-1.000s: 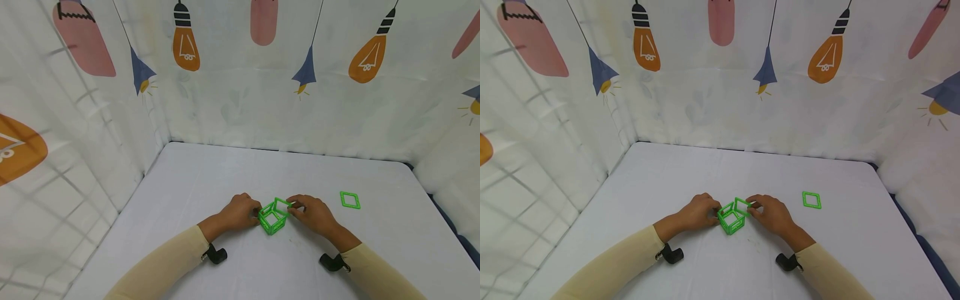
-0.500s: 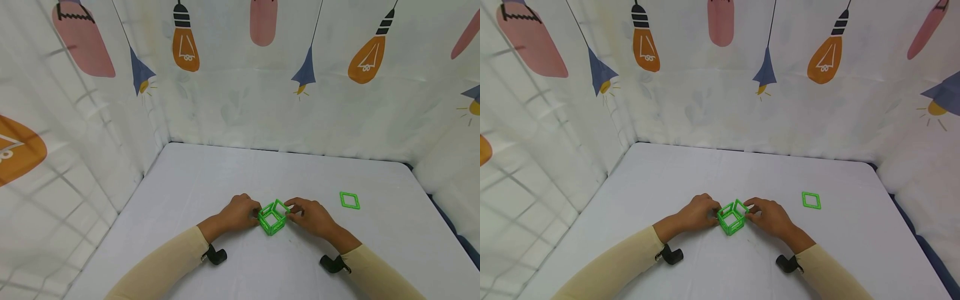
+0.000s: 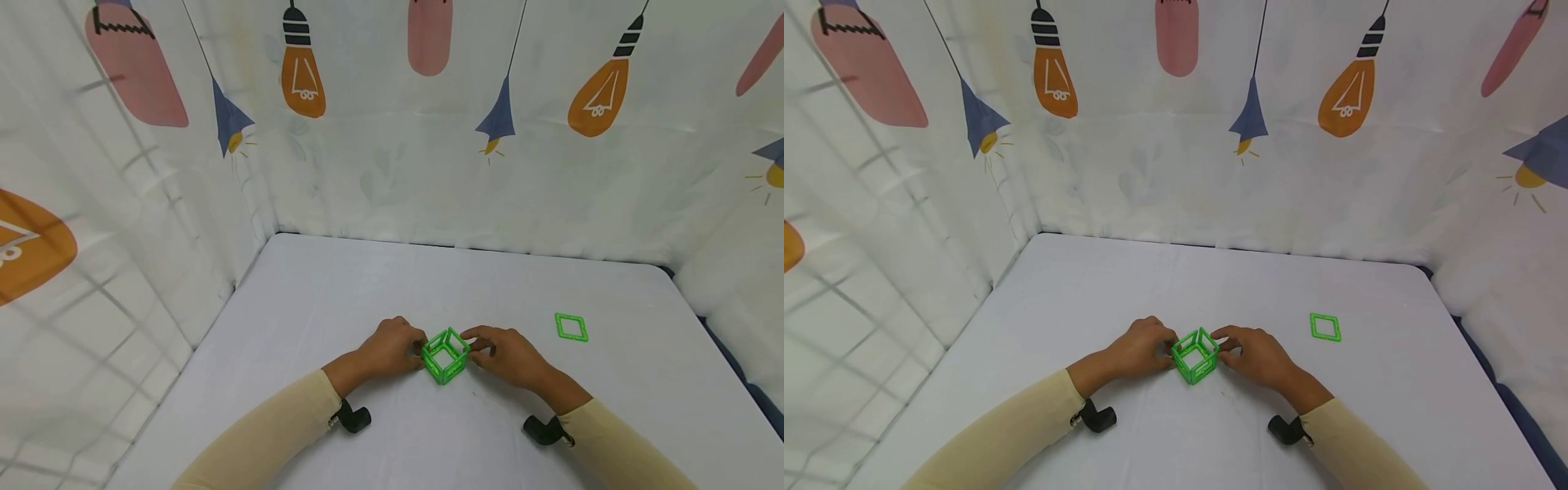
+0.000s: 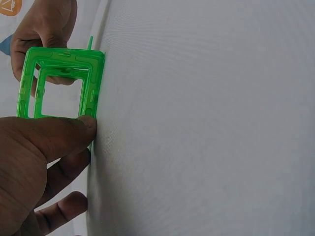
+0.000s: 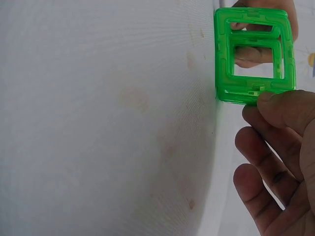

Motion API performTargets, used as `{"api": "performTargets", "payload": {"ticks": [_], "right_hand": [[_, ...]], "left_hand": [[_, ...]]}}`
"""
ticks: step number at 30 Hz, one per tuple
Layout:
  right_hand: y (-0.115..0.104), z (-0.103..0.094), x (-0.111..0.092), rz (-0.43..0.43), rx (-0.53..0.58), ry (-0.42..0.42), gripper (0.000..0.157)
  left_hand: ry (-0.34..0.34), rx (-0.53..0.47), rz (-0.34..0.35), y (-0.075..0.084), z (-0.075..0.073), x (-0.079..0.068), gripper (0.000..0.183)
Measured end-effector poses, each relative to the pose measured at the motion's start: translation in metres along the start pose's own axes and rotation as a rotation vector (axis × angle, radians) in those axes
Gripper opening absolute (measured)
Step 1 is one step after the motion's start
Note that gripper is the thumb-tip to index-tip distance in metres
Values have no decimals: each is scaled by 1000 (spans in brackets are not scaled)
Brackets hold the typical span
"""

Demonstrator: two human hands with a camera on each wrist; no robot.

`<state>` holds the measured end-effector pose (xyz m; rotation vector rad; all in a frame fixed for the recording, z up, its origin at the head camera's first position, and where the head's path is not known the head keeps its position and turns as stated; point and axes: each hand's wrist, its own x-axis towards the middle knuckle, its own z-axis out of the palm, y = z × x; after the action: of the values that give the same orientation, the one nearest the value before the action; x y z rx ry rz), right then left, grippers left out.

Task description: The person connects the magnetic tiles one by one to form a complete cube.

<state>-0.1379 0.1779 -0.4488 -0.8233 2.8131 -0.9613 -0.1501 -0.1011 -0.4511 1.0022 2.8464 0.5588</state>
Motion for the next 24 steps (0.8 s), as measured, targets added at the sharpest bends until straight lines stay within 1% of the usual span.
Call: {"api": "performTargets", "payload": {"ticks": [8,13,20,24], "right_hand": [[0,1,0,-31,-13,-4,36],[-1,0,0,-24,-9,-17,37],[-2,-2,-2,1,-10,-37,51],[-2,-1,-2,-1,-14,-34,52]], "left_hand": [[-3,-7,-1,-1,-1,1,21],[8,-7,-6,-1,-1,0,23],[29,-25,-42,1,-2,-1,30],[39,-29,-41,1,-4,-2,29]]}}
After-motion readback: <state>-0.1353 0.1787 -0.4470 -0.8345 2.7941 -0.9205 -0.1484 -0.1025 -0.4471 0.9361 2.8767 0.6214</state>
